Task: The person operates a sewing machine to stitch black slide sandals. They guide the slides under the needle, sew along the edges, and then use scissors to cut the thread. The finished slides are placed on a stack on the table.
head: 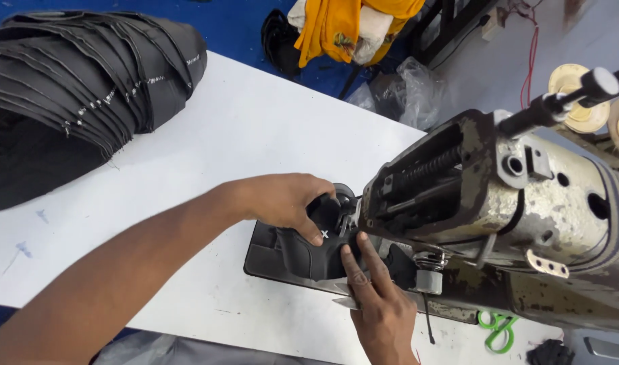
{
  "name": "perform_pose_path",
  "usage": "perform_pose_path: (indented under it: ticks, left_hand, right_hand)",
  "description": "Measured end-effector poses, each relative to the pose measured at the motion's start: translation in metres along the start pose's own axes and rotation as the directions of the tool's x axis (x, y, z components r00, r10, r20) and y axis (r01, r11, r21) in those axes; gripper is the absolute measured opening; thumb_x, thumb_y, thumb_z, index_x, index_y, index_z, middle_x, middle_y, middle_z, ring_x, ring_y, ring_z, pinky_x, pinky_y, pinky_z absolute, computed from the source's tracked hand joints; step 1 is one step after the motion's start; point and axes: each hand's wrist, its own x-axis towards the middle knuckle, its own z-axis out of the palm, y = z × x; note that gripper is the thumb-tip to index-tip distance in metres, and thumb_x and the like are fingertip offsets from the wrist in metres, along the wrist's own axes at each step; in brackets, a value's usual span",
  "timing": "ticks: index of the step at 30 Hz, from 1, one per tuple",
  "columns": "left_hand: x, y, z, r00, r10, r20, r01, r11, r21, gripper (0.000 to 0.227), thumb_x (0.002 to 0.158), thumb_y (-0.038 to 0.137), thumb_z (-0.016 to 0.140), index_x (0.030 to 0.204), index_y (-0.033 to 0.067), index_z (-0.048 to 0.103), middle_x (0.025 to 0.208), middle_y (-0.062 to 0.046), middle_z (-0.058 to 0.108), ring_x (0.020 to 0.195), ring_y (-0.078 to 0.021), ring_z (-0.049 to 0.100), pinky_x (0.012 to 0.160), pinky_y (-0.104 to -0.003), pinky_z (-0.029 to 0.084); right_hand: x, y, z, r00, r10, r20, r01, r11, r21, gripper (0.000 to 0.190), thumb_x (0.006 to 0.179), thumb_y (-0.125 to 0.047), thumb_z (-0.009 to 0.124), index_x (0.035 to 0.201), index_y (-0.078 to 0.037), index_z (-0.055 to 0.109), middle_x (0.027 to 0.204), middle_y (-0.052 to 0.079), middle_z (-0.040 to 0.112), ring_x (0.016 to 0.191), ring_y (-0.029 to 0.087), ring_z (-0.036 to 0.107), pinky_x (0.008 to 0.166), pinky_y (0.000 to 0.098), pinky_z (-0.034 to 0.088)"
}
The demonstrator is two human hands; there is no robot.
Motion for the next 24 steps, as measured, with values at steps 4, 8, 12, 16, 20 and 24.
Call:
perform_pose_path:
  ticks: [4,8,12,16,20,24]
  left_hand:
    - [-0.005,-0.006,0.012,0.998,0.037,-0.056,-0.044,0.992,-0.118,0.054,0.071,0.020,0.086,0.118,0.0085,0.063,0.105,-0.007,0.072,0.100,-0.0188,0.069,0.086,-0.034,0.054]
    - [-0.013,-0.011,0.030,0.991,-0.012,-0.131,-0.039,0.925,-0.377,0.061,0.075,0.022,0.083,0.129,0.0095,0.057,0.111,-0.008,0.072,0.104,-0.0182,0.068,0.090,-0.033,0.054]
    - [-0.019,-0.009,0.041,0.975,-0.029,-0.218,-0.038,0.954,-0.296,0.063,0.081,0.022,0.082,0.134,0.0122,0.050,0.117,-0.005,0.068,0.113,-0.0136,0.062,0.097,-0.031,0.046]
    - [-0.018,-0.018,0.054,0.976,0.017,-0.216,-0.113,0.889,-0.444,0.056,0.084,0.017,0.075,0.133,0.0112,0.049,0.115,-0.007,0.067,0.110,-0.0166,0.064,0.095,-0.033,0.051]
    - [-0.013,-0.022,0.061,0.956,0.066,-0.286,-0.199,0.861,-0.468,0.058,0.086,0.016,0.072,0.136,0.0130,0.043,0.119,-0.006,0.064,0.113,-0.0155,0.062,0.097,-0.034,0.050]
    - [-0.017,-0.006,0.056,0.950,-0.010,-0.313,-0.111,0.924,-0.365,0.056,0.088,0.018,0.073,0.135,0.0150,0.043,0.120,-0.005,0.064,0.111,-0.0137,0.062,0.094,-0.035,0.049]
  right_hand:
    - [0.005,-0.001,-0.008,0.999,0.039,0.011,-0.039,0.999,-0.009,0.059,0.074,-0.001,0.077,0.130,-0.022,0.071,0.141,0.003,0.064,0.066,0.015,0.072,0.051,0.0292,0.053]
    - [0.012,-0.002,-0.015,0.999,0.021,-0.035,-0.023,0.999,-0.044,0.057,0.076,0.002,0.077,0.127,-0.023,0.074,0.131,-0.001,0.071,0.079,0.019,0.075,0.051,0.0302,0.052]
    - [0.021,0.011,-0.008,0.995,-0.010,-0.097,0.009,1.000,-0.019,0.059,0.073,0.006,0.074,0.125,-0.021,0.075,0.128,0.001,0.072,0.098,0.024,0.075,0.061,0.0298,0.056]
    - [0.024,0.015,-0.009,0.983,-0.099,-0.154,0.120,0.983,0.136,0.048,0.078,0.006,0.072,0.122,-0.013,0.074,0.125,0.005,0.072,0.105,0.025,0.073,0.088,0.0348,0.058]
    - [0.026,0.027,0.003,0.986,-0.085,-0.143,0.125,0.946,0.298,0.041,0.081,0.010,0.069,0.120,-0.005,0.073,0.120,0.011,0.073,0.108,0.028,0.072,0.090,0.0335,0.057]
    - [0.024,0.042,0.020,0.994,-0.041,-0.098,0.073,0.936,0.345,0.045,0.080,0.017,0.064,0.119,-0.004,0.074,0.116,0.010,0.074,0.104,0.026,0.071,0.089,0.0351,0.054]
